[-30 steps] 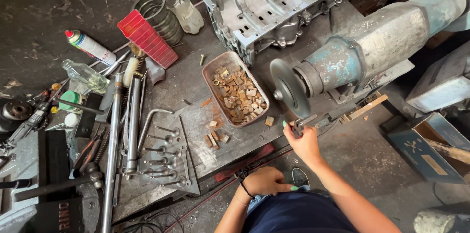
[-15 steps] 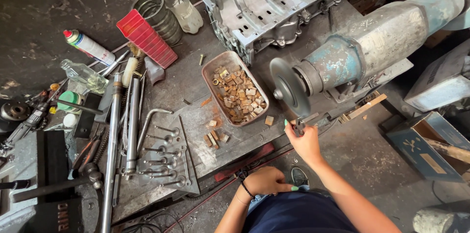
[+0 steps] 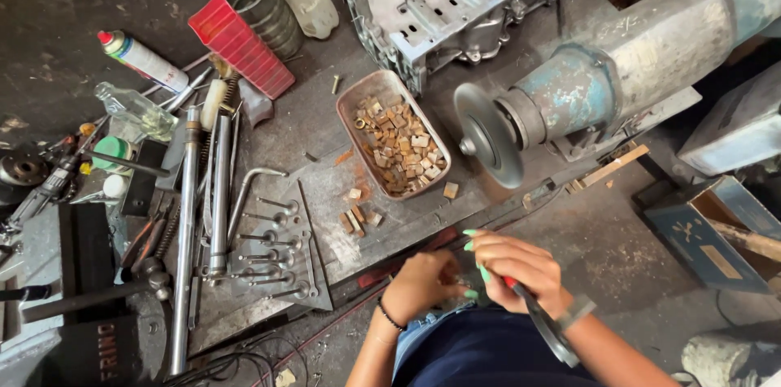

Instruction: The person uses pliers to hold small metal pieces against a rotating grinding wheel to smooth or shape them. They repeatedly pick up pieces from a tray, grind them, and place them back down on the workbench.

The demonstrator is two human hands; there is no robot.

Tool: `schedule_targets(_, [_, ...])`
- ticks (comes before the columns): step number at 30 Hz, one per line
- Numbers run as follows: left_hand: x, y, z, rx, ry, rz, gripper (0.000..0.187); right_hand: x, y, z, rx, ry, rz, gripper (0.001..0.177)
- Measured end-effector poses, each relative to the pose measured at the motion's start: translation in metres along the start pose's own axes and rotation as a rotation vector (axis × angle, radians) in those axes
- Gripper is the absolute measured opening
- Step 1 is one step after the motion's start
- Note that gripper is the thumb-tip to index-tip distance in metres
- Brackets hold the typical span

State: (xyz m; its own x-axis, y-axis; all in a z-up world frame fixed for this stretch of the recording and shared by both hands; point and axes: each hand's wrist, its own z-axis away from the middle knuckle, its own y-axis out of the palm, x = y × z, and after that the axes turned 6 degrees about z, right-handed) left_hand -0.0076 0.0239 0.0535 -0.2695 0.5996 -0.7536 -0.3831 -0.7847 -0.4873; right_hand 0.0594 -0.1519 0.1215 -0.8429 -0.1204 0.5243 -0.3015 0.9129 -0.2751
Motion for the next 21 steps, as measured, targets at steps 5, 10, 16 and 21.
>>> schedule_targets(5, [-0.033,-0.037,0.024,-0.090,0.267,0.093,0.078,0.016,-0.004,-0.016,-0.025,-0.053,-0.113,0.029])
schedule_targets(10, [-0.045,-0.054,0.035,-0.036,0.326,0.160,0.082,0.004,0.006,-0.006,0.005,0.031,-0.195,0.030])
schedule_targets(16, [-0.018,-0.037,0.029,0.120,0.048,-0.153,0.042,-0.072,0.025,0.067,0.071,0.511,-0.012,0.006])
schedule_targets(21, [0.005,-0.023,0.023,0.406,0.115,-0.117,0.038,-0.084,0.028,0.064,0.008,0.906,0.130,0.014])
